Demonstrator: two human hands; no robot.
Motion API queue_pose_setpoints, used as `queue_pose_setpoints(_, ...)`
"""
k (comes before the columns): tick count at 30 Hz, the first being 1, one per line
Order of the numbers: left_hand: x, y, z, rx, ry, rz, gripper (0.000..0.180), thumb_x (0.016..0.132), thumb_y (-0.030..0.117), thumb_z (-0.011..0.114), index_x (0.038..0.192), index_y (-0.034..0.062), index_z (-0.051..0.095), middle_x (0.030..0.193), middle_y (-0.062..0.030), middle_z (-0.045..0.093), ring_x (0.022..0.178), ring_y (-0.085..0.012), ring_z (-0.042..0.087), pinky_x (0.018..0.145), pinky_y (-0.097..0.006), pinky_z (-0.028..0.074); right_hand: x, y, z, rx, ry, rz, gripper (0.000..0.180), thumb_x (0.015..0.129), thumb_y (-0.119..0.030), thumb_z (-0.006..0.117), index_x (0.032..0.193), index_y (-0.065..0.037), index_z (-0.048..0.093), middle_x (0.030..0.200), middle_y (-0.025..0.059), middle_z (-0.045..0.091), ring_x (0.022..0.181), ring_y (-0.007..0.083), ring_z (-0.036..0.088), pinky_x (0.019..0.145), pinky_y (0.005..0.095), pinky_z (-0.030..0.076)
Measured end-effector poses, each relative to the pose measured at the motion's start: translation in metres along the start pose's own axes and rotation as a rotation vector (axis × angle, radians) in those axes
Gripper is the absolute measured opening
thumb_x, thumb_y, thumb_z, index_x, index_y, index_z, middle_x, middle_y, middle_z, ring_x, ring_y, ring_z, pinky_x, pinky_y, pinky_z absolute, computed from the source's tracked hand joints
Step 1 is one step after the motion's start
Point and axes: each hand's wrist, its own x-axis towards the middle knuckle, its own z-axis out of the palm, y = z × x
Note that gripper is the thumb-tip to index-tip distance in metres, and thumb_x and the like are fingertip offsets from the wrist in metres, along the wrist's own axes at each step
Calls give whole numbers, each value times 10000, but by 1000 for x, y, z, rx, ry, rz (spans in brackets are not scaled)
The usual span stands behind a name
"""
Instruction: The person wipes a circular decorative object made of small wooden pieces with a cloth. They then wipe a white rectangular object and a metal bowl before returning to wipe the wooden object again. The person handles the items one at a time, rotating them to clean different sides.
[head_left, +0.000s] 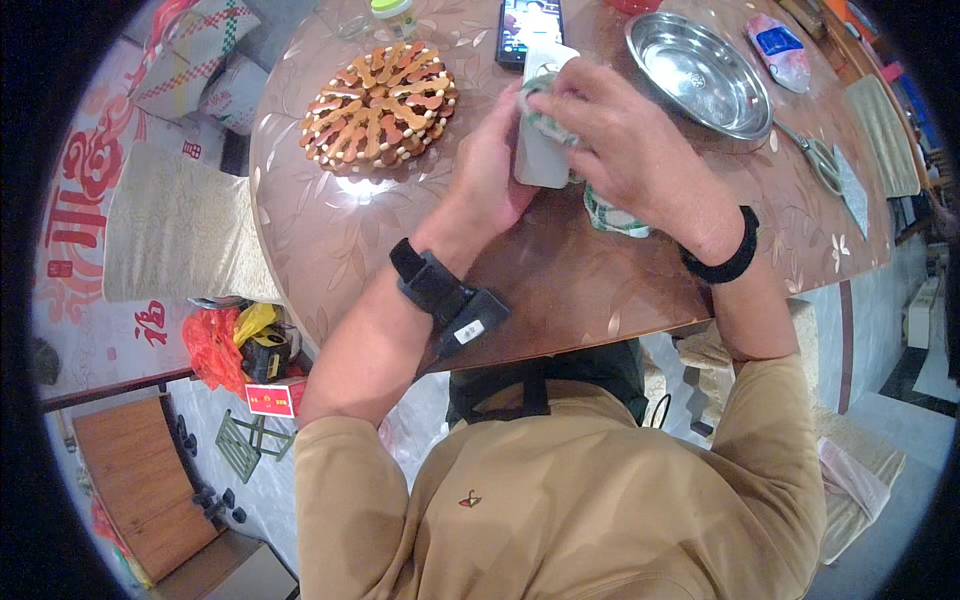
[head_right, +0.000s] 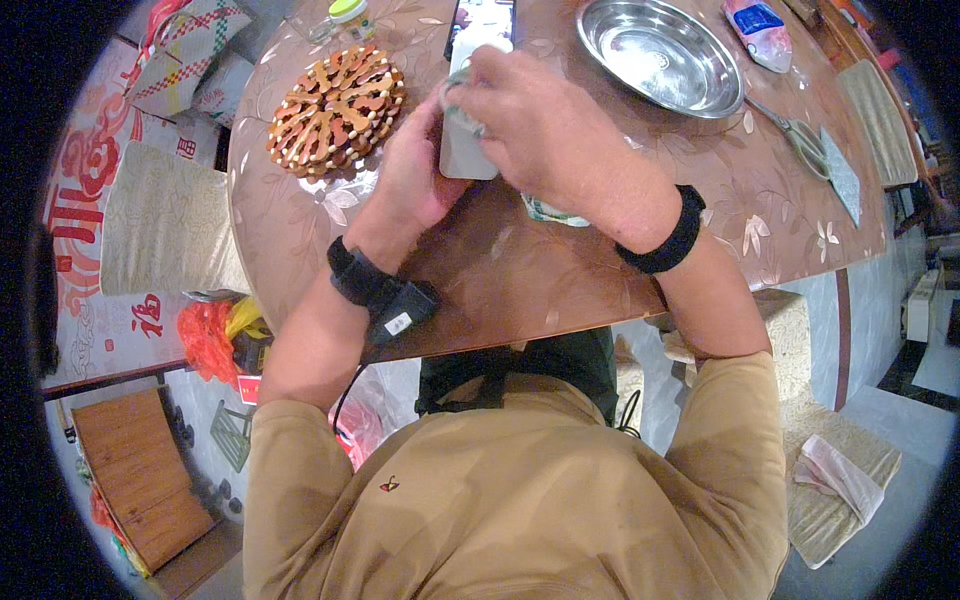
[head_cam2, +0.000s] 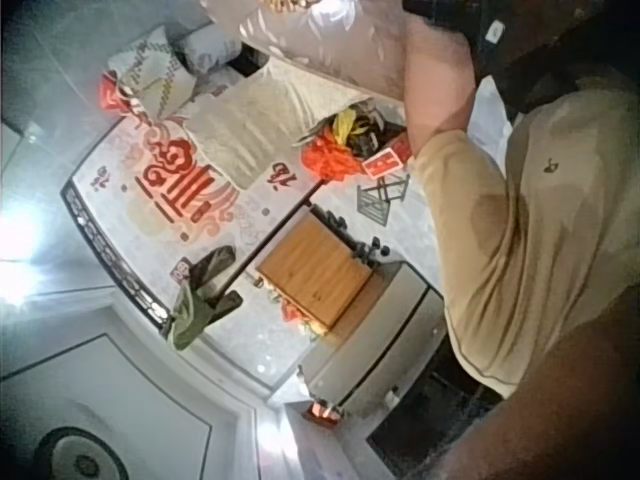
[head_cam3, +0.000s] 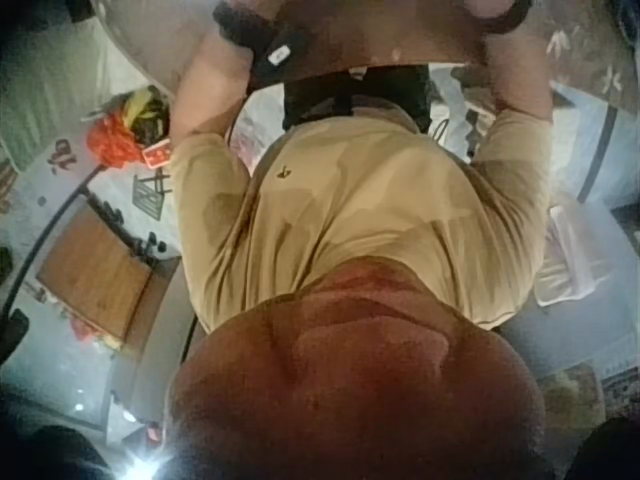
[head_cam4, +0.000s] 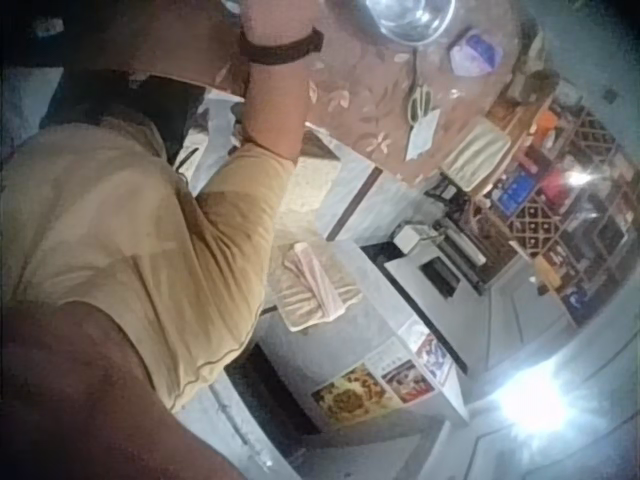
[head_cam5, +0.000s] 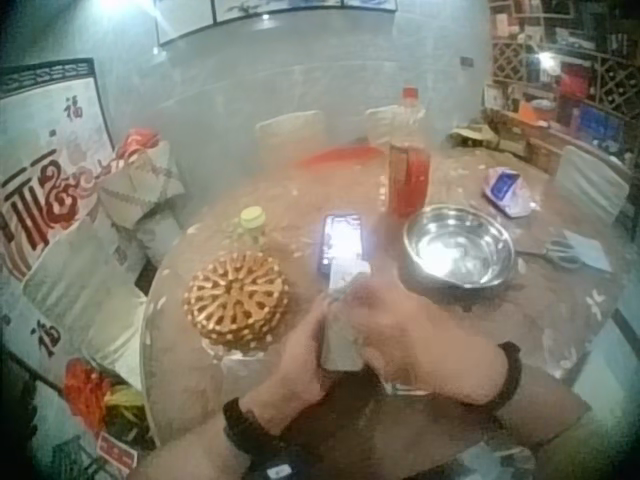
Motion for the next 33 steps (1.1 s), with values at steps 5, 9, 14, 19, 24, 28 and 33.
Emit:
queue_pose_setpoints(5, 4, 3, -1, 67, -1, 89, 411, 1040, 346, 343, 1379, 145, 456, 1246, -55, 585, 1097, -193, 598, 903, -357, 517, -5, -7, -2, 28, -35, -93, 286, 718, -18, 617, 1002, -17, 650, 1006, 145, 565, 968, 350, 574, 844, 435, 500)
queue_pose_setpoints(9, 0, 3, 2, 21, 7, 76, 416, 1043, 314, 321, 1385, 110, 440, 1237, -84, 587, 1093, -208, 601, 921, -372, 511, 1, -6, -3, -60, 22, -21, 269, 703, -13, 622, 968, -20, 666, 996, 140, 573, 963, 351, 580, 839, 441, 500)
queue_pose_setpoints(14, 7, 7, -5, -38, -47, 111, 430, 1048, 280, 269, 1394, 57, 395, 1219, -152, 595, 1080, -267, 609, 946, -405, 504, -5, -14, -8, 71, -155, -77, 251, 711, -11, 608, 948, -21, 688, 998, 143, 579, 966, 341, 593, 840, 429, 503)
queue_pose_setpoints(19, 8, 7, -5, -23, -3, 98, 454, 1053, 327, 253, 1368, 54, 432, 1237, -154, 597, 1095, -275, 606, 953, -404, 498, -5, 10, -23, 123, -327, 34, 283, 719, -7, 576, 974, -9, 700, 1036, 160, 604, 976, 353, 601, 876, 422, 493)
queue_pose_setpoints(24, 6, 3, 0, -49, 10, 26, 512, 1051, 409, 247, 1328, 50, 485, 1236, -114, 606, 1084, -245, 613, 940, -386, 503, -4, 10, -25, 226, -400, 45, 380, 704, 36, 576, 1071, 3, 670, 1005, 151, 558, 960, 338, 586, 859, 378, 466)
queue_pose_setpoints(28, 5, 1, -9, -32, -45, -10, 506, 1049, 420, 274, 1360, 67, 459, 1244, -107, 602, 1093, -233, 606, 912, -391, 511, -4, 22, -32, 187, -343, 67, 338, 711, -8, 569, 1023, 1, 698, 1036, 179, 606, 962, 364, 601, 882, 425, 483)
queue_pose_setpoints(33, 1, -3, 5, -39, 62, -75, 452, 1045, 408, 332, 1356, 109, 468, 1235, -78, 603, 1056, -236, 611, 859, -396, 532, -5, 25, -32, 200, -214, 70, 337, 728, -5, 549, 1028, -12, 701, 999, 178, 613, 948, 362, 602, 872, 413, 484)
